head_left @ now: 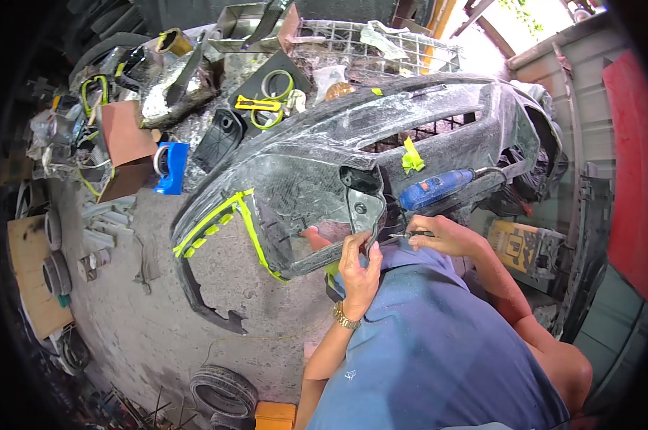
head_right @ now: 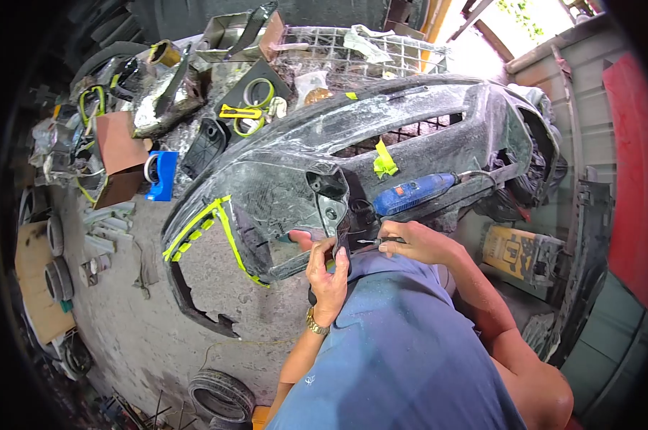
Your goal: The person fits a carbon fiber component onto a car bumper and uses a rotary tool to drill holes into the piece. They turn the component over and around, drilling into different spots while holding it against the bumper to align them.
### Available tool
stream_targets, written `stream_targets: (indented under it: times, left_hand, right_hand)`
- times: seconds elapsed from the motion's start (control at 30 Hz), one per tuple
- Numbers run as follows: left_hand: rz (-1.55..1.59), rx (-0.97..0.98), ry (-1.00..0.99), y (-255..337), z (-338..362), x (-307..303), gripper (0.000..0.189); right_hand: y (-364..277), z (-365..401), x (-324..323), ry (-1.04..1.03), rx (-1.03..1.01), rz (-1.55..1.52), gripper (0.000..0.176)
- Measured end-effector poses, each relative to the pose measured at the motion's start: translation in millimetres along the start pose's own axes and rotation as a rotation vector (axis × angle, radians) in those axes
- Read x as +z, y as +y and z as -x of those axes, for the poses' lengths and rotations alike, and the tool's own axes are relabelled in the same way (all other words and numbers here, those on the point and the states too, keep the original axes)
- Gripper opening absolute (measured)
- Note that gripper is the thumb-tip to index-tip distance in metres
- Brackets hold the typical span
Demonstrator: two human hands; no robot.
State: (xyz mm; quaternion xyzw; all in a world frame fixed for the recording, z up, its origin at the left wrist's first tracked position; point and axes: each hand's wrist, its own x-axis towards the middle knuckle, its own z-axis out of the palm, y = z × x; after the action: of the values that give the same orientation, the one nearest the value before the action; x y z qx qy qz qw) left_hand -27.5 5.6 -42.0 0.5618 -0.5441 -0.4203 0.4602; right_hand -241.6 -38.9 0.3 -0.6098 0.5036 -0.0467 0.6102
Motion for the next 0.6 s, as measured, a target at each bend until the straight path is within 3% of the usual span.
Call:
stream_targets:
  times: [0.27,0.37,0.6]
  left_hand:
    - [0.173,-0.165,-0.01,-14,6,5,0.026]
    - [0.115,-0.025,-0.018,-11,0,2,0.029]
    - [0.108,-0.046,-0.021,-11,3,0,0.026]
  right_hand:
    - [-1,0,1,0.147,0.02,0.041,0.033]
    - [-1,0,-1,0.128,0.024,0.094,0.032]
    - [-6,-9,7,0.153,-0.066,0.074,0.034]
